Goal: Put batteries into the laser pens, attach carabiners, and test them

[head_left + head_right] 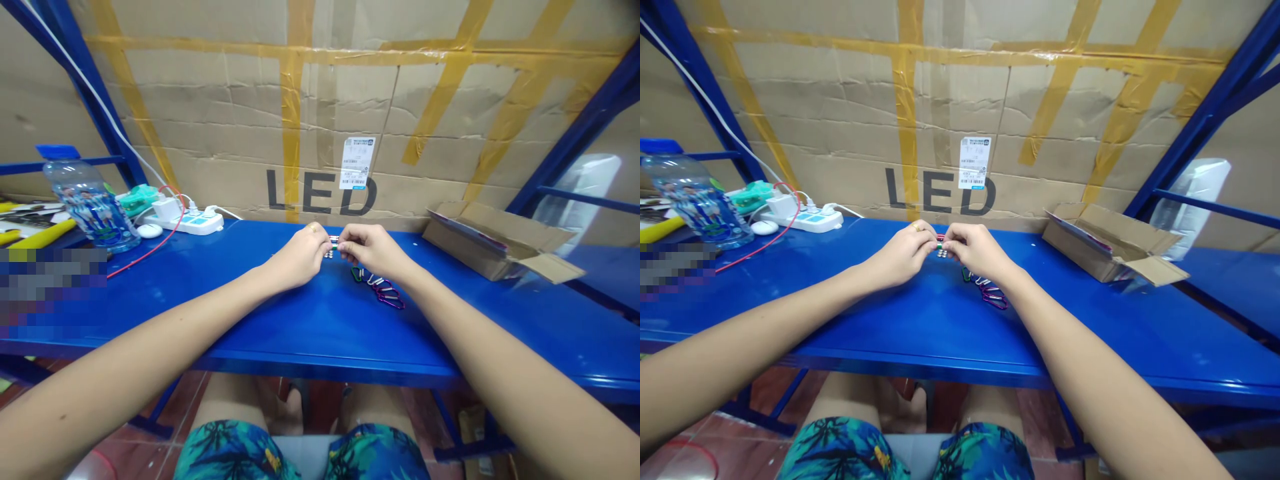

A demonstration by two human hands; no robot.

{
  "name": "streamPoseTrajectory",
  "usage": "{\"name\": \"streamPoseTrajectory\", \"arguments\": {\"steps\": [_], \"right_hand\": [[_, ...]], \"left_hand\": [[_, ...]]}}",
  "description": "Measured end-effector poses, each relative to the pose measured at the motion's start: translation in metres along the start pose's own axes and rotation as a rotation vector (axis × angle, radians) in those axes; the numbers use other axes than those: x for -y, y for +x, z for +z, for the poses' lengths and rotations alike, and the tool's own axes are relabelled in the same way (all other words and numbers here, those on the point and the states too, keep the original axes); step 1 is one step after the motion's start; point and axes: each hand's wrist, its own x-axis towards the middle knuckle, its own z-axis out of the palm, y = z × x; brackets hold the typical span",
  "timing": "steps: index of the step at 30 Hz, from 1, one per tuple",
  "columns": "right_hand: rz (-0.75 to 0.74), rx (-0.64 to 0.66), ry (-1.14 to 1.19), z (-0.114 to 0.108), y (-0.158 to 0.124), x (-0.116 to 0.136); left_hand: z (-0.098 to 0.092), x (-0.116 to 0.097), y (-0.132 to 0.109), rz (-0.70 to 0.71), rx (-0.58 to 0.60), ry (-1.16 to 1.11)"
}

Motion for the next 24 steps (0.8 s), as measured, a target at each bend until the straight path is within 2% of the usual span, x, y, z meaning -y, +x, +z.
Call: {"name": "streamPoseTrajectory", "arguments": {"steps": [6,10,14,19,24], "right_hand": [[-0.025,-0.008,0.002,0.002,-0.001,0.001],[0.023,0.001,0.050,0.003,-0.002,0.005],[0.113,0.037,0.196,0.002,-0.002,0.011],[0.205,0.122,0.328,-0.002,-0.002,0.014],[0.210,0.153,0.377,-0.002,-0.002,0.012]], "left_hand": [[-0.009,-0.005,-0.005,-0.063,0.058,-0.061],[-0.008,-0.005,-0.008,0.017,0.026,-0.056],[-0.005,-0.002,-0.010,0.124,-0.014,-0.007],[-0.006,-0.003,-0.010,0.225,-0.023,0.109],[-0.008,-0.011,-0.008,0.149,-0.023,0.122]]}}
